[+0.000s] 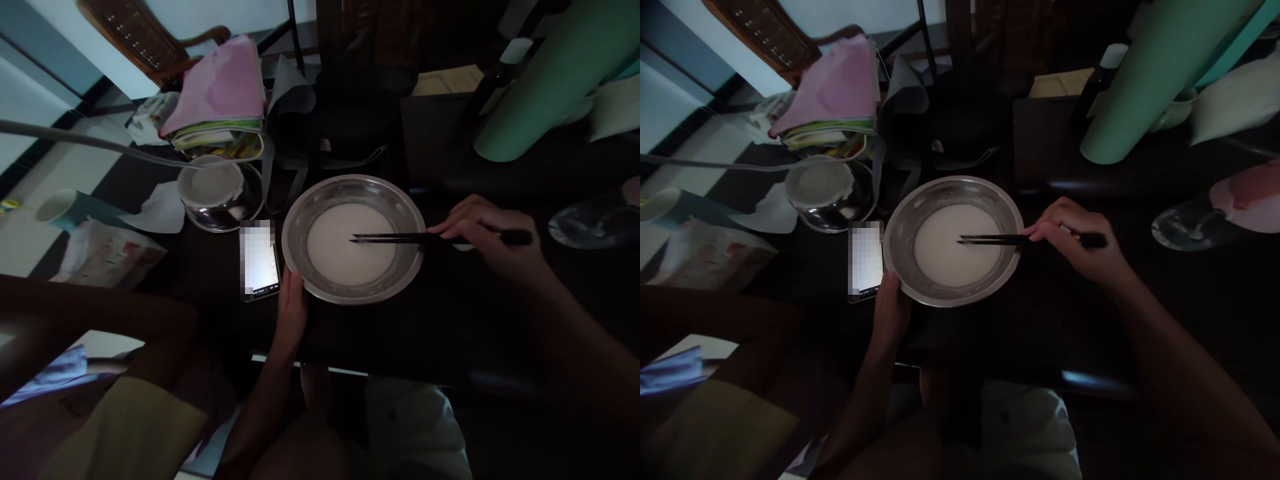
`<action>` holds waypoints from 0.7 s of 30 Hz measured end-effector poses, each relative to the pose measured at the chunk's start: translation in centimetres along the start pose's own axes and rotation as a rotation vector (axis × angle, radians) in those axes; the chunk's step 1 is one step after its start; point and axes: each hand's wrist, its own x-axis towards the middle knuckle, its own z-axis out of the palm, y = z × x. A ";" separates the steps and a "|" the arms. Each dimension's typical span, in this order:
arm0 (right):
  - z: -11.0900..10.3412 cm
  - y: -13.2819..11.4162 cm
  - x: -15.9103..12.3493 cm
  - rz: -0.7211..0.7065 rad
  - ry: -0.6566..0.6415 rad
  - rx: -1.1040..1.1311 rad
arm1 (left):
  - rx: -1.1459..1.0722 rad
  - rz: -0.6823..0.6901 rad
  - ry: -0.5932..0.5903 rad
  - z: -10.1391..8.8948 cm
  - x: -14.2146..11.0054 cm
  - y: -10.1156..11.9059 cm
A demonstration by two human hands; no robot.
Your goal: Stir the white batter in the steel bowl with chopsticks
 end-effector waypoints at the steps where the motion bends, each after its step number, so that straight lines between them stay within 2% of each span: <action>1: -0.1 0.0 0.0 0.028 0.020 0.024 | 0.003 0.005 0.003 0.0 0.0 0.1; 3: -0.2 -0.1 -0.1 0.053 -0.008 0.064 | 0.015 0.019 0.011 0.0 0.0 0.3; 7: 0.4 -0.3 0.0 -0.034 -0.139 0.041 | 0.060 0.035 0.038 0.0 0.0 0.4; 9: 0.3 -0.3 0.1 -0.028 -0.119 0.000 | 0.060 0.025 0.037 0.0 -0.1 0.2; 13: -0.3 -0.4 0.1 0.049 0.012 0.016 | 0.023 0.008 0.006 -0.1 -0.1 -0.1; 15: -0.3 -0.5 0.0 0.047 -0.011 0.053 | 0.015 0.006 0.001 0.0 0.0 -0.2; 19: 0.6 -0.3 0.0 -0.035 -0.139 0.023 | 0.021 0.019 0.014 -0.1 0.0 -0.2; 21: 0.6 -0.2 0.0 -0.035 -0.112 -0.009 | 0.027 0.033 0.014 -0.1 0.1 -0.2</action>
